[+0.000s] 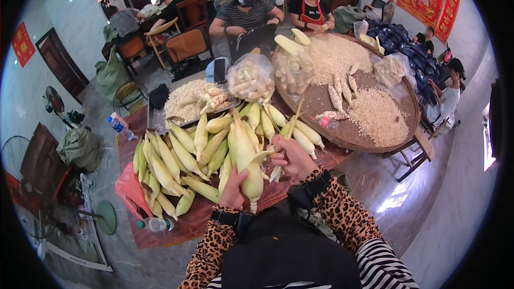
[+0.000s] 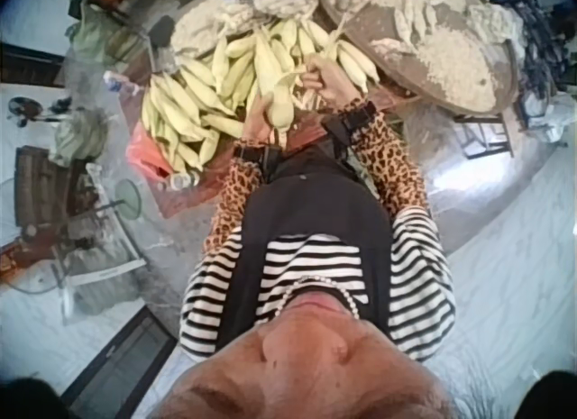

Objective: Peeling or shucking corn ears by hand in a communal setting.

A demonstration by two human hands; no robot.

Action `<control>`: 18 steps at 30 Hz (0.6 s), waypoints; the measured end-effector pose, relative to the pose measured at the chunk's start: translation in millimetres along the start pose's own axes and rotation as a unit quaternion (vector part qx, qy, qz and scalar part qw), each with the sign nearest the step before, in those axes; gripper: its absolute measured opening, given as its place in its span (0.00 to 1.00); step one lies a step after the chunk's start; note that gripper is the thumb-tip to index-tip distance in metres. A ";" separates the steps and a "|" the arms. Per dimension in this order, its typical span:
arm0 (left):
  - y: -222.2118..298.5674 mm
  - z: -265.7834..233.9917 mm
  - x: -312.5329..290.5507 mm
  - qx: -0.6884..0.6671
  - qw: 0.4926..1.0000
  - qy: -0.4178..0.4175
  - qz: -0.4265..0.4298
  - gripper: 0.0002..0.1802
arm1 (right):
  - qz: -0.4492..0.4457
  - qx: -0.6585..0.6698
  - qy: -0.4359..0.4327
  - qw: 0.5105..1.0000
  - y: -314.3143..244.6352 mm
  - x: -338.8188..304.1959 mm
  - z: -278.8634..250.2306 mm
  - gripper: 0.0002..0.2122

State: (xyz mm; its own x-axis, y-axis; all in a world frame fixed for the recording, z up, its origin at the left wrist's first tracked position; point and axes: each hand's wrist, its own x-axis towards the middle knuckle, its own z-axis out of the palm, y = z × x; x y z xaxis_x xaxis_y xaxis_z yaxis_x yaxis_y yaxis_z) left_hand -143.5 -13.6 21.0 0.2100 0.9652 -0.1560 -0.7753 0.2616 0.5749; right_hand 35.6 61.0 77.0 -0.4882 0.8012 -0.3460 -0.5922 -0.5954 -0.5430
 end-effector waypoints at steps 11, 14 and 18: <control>-13.5 6.8 -0.1 0.074 0.996 0.050 -0.003 0.26 | -0.027 -0.308 0.006 0.951 -12.0 -12.4 20.8 0.12; -12.9 4.7 0.0 0.023 0.999 0.034 -0.032 0.26 | 0.012 -0.300 -0.011 0.954 -0.5 -16.4 12.4 0.14; -17.9 17.5 0.2 -0.004 0.998 0.040 -0.038 0.24 | -0.054 -0.539 0.001 0.841 3.0 -21.2 17.0 0.15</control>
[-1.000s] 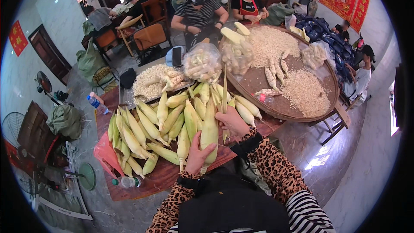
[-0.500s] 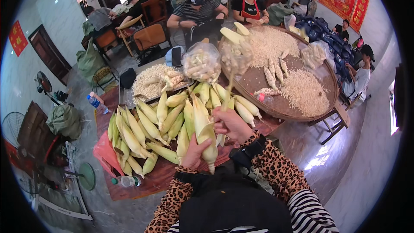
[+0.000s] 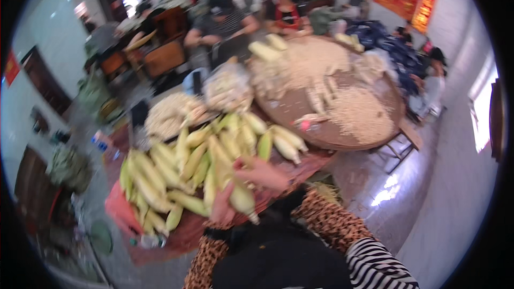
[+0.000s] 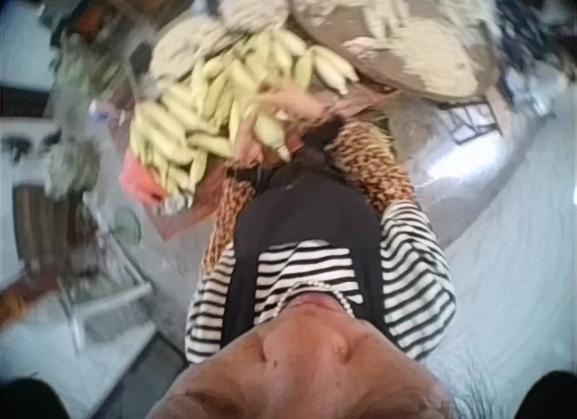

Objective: Peeling or shucking corn ears by hand in a communal setting.

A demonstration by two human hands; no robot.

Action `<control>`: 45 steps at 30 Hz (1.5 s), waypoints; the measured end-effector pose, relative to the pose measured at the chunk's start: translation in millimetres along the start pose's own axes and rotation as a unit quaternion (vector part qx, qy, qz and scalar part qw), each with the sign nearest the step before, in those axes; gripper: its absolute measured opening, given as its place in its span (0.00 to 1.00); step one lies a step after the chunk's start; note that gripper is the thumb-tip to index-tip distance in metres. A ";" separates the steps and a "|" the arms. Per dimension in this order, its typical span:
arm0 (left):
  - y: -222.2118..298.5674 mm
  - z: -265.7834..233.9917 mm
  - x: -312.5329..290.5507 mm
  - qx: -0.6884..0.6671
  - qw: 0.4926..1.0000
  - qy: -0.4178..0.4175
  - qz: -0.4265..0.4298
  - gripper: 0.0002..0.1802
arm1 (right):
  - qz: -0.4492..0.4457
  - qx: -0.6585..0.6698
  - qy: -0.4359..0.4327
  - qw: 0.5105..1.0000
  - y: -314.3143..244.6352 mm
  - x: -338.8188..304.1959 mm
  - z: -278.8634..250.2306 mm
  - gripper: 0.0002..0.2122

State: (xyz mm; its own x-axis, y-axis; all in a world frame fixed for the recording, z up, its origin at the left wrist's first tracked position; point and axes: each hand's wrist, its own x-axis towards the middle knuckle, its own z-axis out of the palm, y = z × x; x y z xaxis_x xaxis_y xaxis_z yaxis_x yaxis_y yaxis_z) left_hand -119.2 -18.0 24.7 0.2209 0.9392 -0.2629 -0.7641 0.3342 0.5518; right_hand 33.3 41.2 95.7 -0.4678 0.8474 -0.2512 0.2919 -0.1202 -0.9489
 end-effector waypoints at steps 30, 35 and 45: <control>-7.1 7.9 -0.6 0.167 0.963 0.102 0.185 0.27 | -0.125 0.017 0.298 0.946 78.8 37.9 47.0 0.07; 10.5 -15.5 6.8 0.049 0.984 0.101 0.141 0.23 | 0.022 0.465 0.127 0.876 76.4 40.6 32.7 0.06; 50.4 -45.4 14.3 -0.045 0.983 0.130 0.124 0.23 | 0.078 0.670 0.089 0.733 87.4 -45.9 -68.2 0.08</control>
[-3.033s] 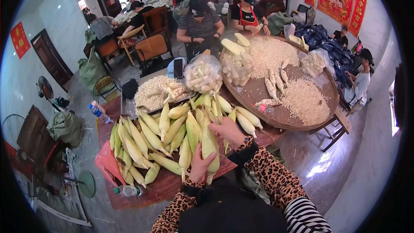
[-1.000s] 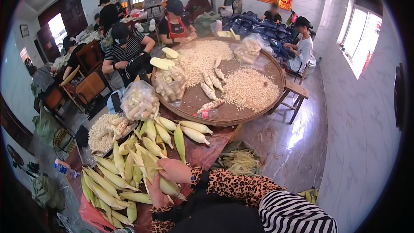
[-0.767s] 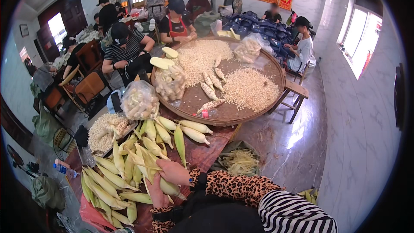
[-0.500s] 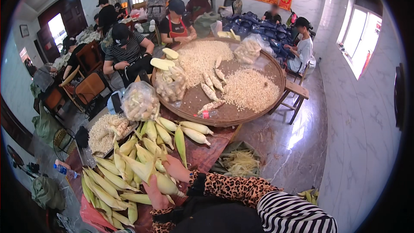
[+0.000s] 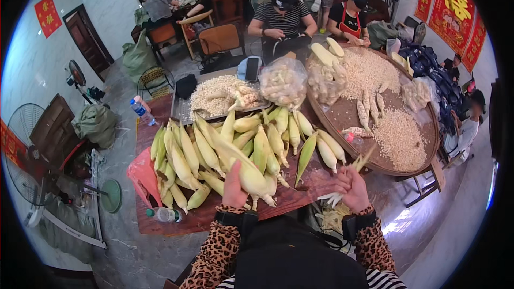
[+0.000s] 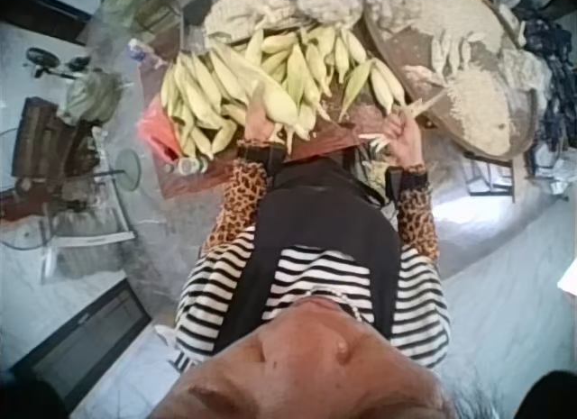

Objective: Peeling or shucking corn ears by hand in a communal setting.

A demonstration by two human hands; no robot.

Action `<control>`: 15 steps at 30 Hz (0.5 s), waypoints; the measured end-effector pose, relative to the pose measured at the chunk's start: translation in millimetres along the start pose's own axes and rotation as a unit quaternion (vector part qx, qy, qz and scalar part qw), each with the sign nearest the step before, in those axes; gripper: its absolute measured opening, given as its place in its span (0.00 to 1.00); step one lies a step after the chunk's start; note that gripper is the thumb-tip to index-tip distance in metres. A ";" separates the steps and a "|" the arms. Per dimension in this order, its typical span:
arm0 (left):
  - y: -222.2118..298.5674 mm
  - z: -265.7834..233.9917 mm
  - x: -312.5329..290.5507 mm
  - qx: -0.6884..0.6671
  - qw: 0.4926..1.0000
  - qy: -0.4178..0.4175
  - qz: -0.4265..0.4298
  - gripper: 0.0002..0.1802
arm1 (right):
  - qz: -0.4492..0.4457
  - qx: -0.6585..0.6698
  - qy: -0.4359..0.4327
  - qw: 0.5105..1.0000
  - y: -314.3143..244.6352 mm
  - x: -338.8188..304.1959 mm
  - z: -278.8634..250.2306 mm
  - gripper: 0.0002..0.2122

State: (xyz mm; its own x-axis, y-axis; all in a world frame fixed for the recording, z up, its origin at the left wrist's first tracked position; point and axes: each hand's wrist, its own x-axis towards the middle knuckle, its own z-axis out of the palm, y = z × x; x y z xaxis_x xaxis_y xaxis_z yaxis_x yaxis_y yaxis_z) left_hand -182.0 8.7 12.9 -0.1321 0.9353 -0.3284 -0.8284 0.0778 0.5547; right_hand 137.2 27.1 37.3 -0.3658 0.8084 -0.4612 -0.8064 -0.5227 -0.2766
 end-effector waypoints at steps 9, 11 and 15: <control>-40.9 33.0 -19.6 0.085 0.994 -0.075 -0.009 0.27 | -0.132 -0.662 -0.069 0.735 68.0 26.2 101.9 0.15; -41.9 35.8 -28.4 0.121 0.990 -0.074 0.002 0.26 | -0.287 -0.719 -0.118 0.622 86.1 43.6 77.1 0.15; -42.5 34.6 -35.8 0.206 0.977 -0.050 0.034 0.27 | -0.288 -0.756 -0.107 0.578 99.9 45.4 73.0 0.13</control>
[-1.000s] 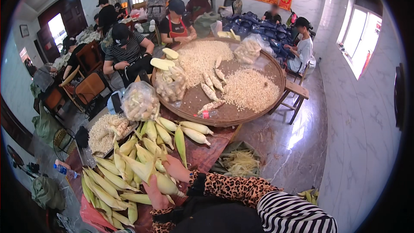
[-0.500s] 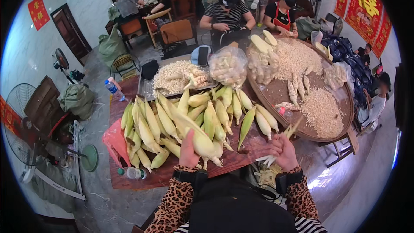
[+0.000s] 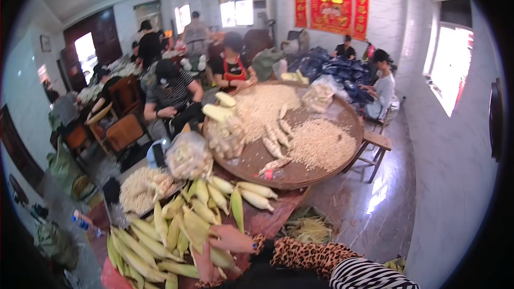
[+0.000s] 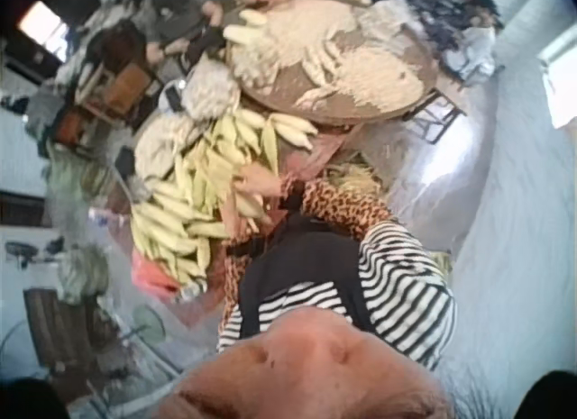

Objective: Peeling or shucking corn ears by hand in a communal setting.

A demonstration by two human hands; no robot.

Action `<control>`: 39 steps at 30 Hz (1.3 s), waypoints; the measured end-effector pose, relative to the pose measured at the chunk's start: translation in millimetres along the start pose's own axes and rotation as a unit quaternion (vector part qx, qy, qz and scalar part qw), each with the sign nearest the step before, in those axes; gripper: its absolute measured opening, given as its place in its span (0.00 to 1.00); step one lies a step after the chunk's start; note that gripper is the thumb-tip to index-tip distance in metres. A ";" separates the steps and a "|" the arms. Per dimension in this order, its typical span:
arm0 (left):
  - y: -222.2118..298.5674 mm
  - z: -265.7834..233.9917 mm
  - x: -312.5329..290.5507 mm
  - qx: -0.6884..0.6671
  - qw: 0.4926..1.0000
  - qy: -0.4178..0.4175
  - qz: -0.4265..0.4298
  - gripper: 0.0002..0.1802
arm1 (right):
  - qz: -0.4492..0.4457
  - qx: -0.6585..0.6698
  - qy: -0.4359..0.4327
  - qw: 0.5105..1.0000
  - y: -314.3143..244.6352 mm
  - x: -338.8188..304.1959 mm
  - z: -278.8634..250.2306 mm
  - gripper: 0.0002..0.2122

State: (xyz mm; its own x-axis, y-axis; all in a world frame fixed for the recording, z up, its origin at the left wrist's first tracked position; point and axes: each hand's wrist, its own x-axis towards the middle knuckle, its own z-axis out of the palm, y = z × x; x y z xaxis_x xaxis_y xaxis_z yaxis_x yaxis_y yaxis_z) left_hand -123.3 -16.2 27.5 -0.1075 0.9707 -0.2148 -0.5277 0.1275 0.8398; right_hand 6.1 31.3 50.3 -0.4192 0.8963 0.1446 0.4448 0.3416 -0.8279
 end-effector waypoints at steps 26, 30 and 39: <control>45.9 -42.1 27.5 -0.121 0.990 0.042 0.060 0.26 | 0.269 0.822 0.092 0.494 8.0 -19.2 -83.6 0.14; 19.0 -32.7 36.4 -0.117 0.992 0.053 0.013 0.21 | 0.243 0.600 0.071 0.759 43.3 -16.9 -68.6 0.06; 2.5 23.3 78.8 -0.037 0.996 -0.080 -0.001 0.28 | 0.062 0.019 0.046 0.997 -12.2 19.2 15.3 0.16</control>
State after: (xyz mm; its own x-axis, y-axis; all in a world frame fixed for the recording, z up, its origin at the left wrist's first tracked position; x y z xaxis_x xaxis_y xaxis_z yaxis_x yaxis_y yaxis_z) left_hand -113.4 65.4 24.2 0.0268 0.9914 -0.1284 -0.5887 0.1195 0.7995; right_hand -19.5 40.0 54.9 -0.2875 0.9538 0.0873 0.4579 0.2170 -0.8621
